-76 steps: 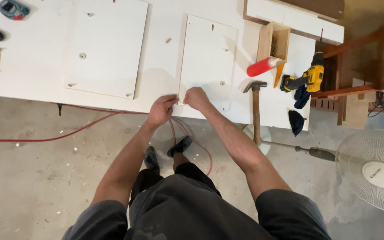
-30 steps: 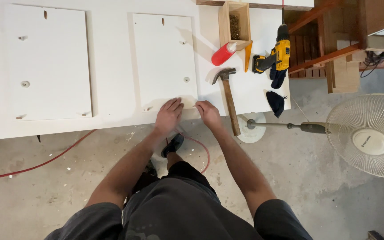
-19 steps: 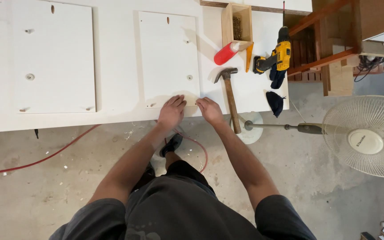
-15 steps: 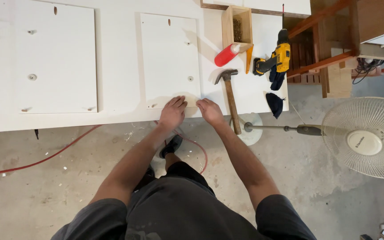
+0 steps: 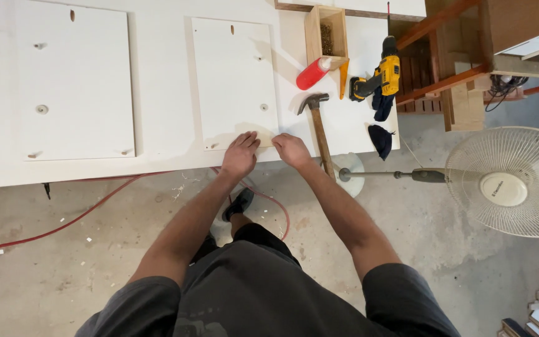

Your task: Assemble wooden panels using wood glue, a hammer, and a power drill

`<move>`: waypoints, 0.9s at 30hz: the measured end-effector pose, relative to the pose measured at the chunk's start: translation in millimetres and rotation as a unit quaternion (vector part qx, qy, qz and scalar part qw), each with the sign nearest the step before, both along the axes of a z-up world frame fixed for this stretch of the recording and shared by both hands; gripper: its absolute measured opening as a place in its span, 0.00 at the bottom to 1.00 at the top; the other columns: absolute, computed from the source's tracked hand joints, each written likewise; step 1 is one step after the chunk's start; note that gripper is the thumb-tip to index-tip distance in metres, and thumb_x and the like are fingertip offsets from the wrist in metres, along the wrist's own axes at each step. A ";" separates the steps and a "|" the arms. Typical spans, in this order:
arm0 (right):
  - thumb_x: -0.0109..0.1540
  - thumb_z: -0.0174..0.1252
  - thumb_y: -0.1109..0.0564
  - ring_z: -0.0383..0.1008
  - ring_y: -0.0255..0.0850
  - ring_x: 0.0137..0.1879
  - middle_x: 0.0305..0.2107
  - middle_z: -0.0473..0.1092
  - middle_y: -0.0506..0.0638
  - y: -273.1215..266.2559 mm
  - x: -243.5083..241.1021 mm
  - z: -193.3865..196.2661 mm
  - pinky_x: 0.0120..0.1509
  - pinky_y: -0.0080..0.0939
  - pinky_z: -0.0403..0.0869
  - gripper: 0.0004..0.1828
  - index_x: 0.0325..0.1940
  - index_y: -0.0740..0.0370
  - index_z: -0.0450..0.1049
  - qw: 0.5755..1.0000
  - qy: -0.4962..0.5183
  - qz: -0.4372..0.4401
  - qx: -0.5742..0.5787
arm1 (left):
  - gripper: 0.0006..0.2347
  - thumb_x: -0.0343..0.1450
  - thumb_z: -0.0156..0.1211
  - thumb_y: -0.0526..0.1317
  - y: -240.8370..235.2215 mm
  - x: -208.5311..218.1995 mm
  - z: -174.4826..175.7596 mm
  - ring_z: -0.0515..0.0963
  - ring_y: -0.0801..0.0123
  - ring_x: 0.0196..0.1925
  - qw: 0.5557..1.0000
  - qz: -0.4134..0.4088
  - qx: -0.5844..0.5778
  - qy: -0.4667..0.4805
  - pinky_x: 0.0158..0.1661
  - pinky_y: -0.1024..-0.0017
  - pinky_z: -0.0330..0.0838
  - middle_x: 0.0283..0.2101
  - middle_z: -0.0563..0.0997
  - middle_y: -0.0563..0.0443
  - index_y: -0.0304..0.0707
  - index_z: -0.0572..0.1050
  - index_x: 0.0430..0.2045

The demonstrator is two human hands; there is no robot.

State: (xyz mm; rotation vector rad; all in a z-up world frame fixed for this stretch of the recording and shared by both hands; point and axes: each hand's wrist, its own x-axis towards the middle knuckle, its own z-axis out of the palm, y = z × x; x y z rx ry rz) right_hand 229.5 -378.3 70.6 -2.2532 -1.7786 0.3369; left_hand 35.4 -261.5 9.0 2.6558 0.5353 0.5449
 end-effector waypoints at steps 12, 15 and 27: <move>0.61 0.63 0.42 0.81 0.48 0.44 0.33 0.80 0.46 24.5 15.3 56.4 0.50 0.49 0.79 0.12 0.43 0.44 0.84 0.956 0.159 -0.217 -0.114 | 0.21 0.67 0.55 0.38 -2.3 3.7 -12.9 0.69 0.61 0.71 1.000 0.004 0.011 0.011 0.71 0.64 0.59 0.65 0.76 0.50 0.46 0.78 0.56; 0.52 0.72 0.43 0.81 0.40 0.32 0.30 0.80 0.51 36.5 -18.2 115.9 0.41 0.37 0.79 0.16 0.39 0.51 0.86 0.919 0.222 -0.280 -0.170 | 0.21 0.67 0.54 0.37 1.5 1.7 -3.4 0.68 0.60 0.71 1.000 0.002 0.011 0.004 0.71 0.62 0.58 0.66 0.75 0.48 0.45 0.78 0.57; 0.48 0.76 0.61 0.82 0.58 0.41 0.32 0.77 0.71 51.2 -17.2 127.3 0.46 0.45 0.82 0.19 0.40 0.72 0.81 0.831 0.382 -0.363 -0.179 | 0.23 0.63 0.54 0.37 -0.8 -2.7 -13.1 0.71 0.59 0.69 0.997 -0.003 0.002 -0.073 0.70 0.63 0.61 0.64 0.77 0.48 0.45 0.79 0.55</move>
